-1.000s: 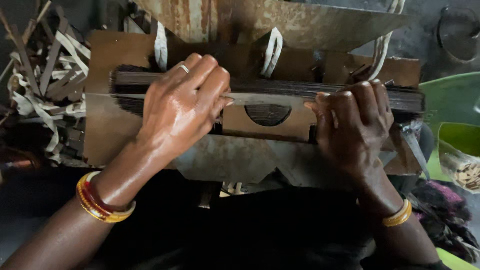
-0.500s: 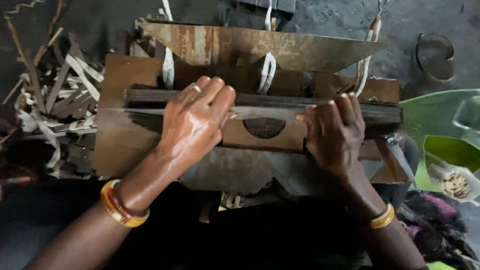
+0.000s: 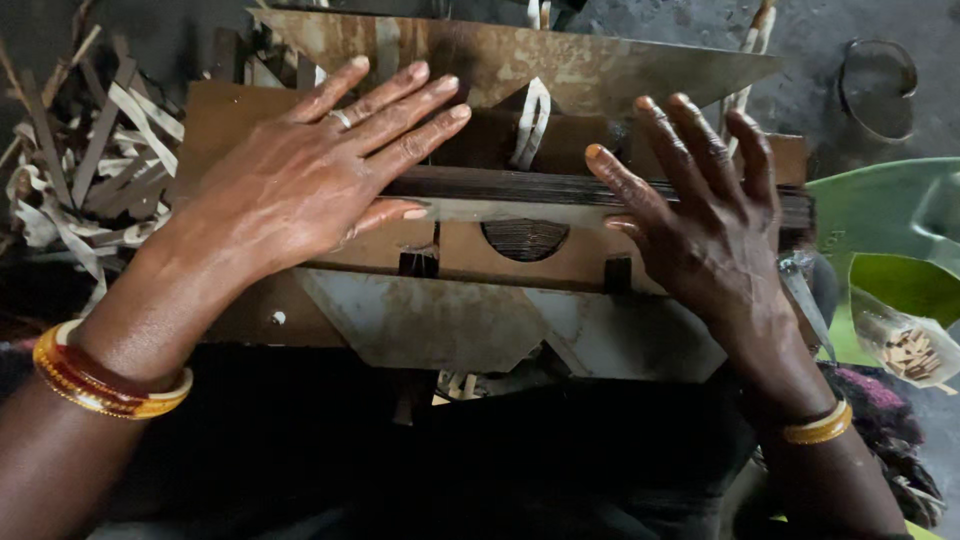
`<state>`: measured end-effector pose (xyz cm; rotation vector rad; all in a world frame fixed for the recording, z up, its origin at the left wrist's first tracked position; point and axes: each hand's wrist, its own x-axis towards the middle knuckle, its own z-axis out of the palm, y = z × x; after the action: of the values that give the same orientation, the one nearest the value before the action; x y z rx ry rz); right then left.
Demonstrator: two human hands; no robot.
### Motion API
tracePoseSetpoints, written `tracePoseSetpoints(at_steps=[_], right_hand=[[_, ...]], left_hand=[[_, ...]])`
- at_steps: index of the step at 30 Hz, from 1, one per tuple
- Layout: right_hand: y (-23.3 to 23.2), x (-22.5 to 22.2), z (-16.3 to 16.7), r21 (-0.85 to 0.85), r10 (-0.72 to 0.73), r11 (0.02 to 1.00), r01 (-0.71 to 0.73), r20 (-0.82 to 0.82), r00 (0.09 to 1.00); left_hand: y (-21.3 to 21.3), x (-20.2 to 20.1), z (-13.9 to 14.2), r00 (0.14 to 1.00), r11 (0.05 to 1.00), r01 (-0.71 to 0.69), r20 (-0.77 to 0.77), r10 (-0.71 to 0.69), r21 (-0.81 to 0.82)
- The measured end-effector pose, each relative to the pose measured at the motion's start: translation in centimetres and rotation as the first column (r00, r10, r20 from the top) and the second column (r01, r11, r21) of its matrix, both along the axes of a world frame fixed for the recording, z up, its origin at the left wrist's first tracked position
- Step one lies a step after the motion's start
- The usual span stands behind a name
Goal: The person sits on the floor with a wooden jig on their lap holding a bundle of dark incense sticks. They use a flat metal blade to square and even the ends of the bundle, press and flip the bundle by hand, and repeatedly tap and align the sticks against the jig, finally lifting the bundle aside.
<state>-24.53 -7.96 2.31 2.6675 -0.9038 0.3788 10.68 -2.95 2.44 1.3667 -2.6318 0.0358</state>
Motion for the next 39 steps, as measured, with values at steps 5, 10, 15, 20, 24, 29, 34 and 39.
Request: tracePoseSetpoints(at_steps=[5, 10, 15, 20, 24, 29, 34, 39], right_hand=[[0.1, 0.0, 0.2, 0.001, 0.007, 1.0, -0.007, -0.011, 1.0], [0.2, 0.4, 1.0, -0.01, 0.009, 1.0, -0.009, -0.023, 1.0], [0.4, 0.8, 1.4, -0.001, 0.037, 0.999, -0.037, 0.018, 0.999], [0.6, 0.8, 1.4, -0.012, -0.003, 1.0, 0.002, -0.017, 1.0], [0.6, 0.6, 1.3, 0.016, 0.007, 1.0, -0.007, -0.006, 1.0], [0.6, 0.4, 1.1, 0.015, -0.01, 1.0, 0.01, -0.012, 1.0], [0.4, -0.2, 0.7, 0.017, -0.007, 1.0, 0.008, -0.027, 1.0], [0.1, -0.2, 0.5, 0.034, -0.001, 0.999, 0.001, -0.018, 1.0]], left_hand=[[0.3, -0.3, -1.0, 0.999, 0.999, -0.031, -0.028, 0.032, 0.038], [0.4, -0.8, -0.8, 0.998, 0.998, -0.058, -0.011, 0.058, 0.004], [0.5, -1.1, -1.2, 0.997, 0.997, -0.072, -0.032, 0.072, -0.004], [0.8, -1.2, -1.5, 0.996, 0.996, -0.087, -0.024, 0.087, -0.007], [0.7, -1.6, -1.5, 0.994, 0.997, -0.076, -0.074, 0.076, -0.001], [1.0, -2.4, -1.2, 0.969, 0.991, -0.058, -0.233, 0.086, 0.124], [1.1, -2.7, -0.7, 0.962, 0.983, -0.053, -0.256, 0.098, 0.174], [0.8, -3.1, -0.4, 0.977, 0.984, -0.087, -0.18, 0.115, 0.157]])
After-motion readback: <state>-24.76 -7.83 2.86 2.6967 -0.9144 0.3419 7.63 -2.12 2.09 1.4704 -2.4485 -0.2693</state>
